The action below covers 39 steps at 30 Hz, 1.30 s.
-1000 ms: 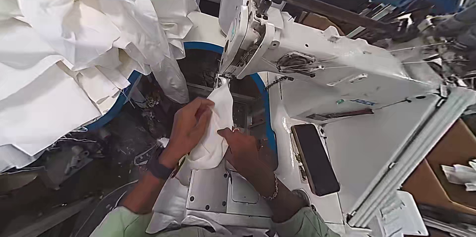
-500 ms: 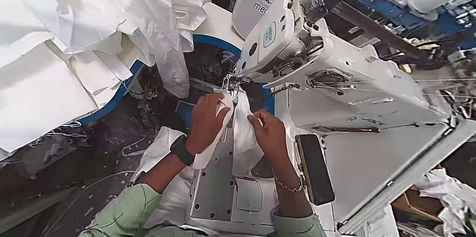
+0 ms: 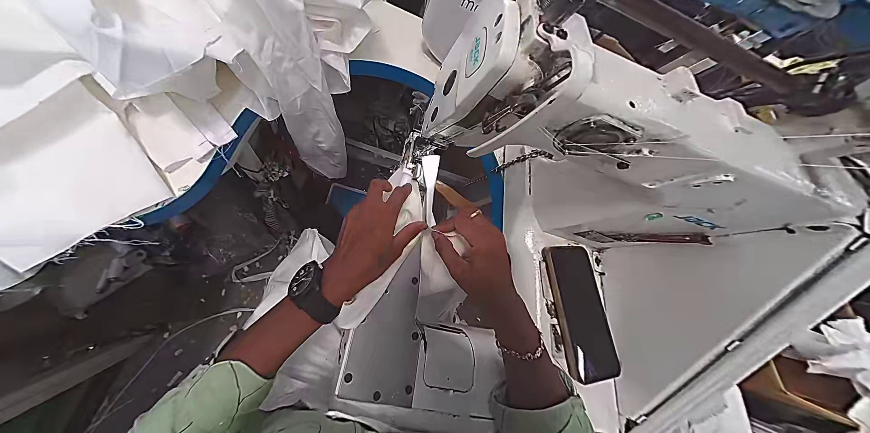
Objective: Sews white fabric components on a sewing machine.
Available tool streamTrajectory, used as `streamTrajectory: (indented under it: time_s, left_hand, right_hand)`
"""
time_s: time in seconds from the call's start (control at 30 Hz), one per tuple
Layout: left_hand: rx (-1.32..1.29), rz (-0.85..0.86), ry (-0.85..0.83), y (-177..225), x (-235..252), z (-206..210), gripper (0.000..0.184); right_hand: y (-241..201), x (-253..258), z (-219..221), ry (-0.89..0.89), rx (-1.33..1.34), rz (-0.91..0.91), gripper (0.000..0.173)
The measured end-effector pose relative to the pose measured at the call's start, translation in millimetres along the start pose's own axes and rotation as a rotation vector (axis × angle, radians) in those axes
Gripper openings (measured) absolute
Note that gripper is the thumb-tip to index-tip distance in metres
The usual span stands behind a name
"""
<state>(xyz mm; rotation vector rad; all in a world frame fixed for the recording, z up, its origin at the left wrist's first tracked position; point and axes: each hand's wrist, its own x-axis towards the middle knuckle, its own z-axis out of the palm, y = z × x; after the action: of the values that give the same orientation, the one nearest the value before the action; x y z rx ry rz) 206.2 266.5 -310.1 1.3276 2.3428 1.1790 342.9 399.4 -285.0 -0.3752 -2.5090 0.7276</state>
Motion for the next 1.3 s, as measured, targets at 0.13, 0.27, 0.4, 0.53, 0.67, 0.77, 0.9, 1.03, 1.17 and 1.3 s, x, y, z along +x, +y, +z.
streamTrajectory:
  time_s: [0.13,0.27,0.4,0.53,0.67,0.77,0.9,1.03,1.17,1.3]
  left_hand:
    - [0.129,0.178,0.024,-8,-10,3,0.041]
    - [-0.003,0.204,-0.019,-10,7,4,0.041]
    - [-0.063,0.084,0.031,-8,1,0,0.048]
    - [-0.133,-0.01,-0.106,-11,9,-2,0.062]
    - [-0.105,0.064,0.003,-8,10,0,0.061]
    - [0.046,0.163,-0.011,-6,-2,-3,0.043]
    - [0.17,0.26,0.063,-6,3,3,0.038]
    - [0.045,0.268,0.055,-9,8,3,0.036]
    - [-0.15,0.23,0.044,-10,6,1,0.044]
    - [-0.197,0.268,0.05,-8,13,1,0.035]
  right_hand:
    - [2,-1,0,-0.176,0.087,0.056,0.019]
    - [-8,4,-2,-0.251,-0.093,-0.011,0.019]
    - [-15,4,-1,-0.265,-0.174,-0.025,0.017]
    - [-18,1,0,-0.25,-0.172,-0.018,0.015]
    - [-19,3,0,-0.256,-0.147,-0.017,0.015]
    - [-19,3,-3,-0.264,-0.075,0.009,0.014]
    - [-16,4,-6,-0.281,0.04,0.028,0.014]
    - [-13,9,-3,-0.272,0.204,0.074,0.017]
    - [-10,27,14,-0.254,0.418,0.162,0.021]
    - [-26,24,22,-0.048,0.206,0.141,0.019]
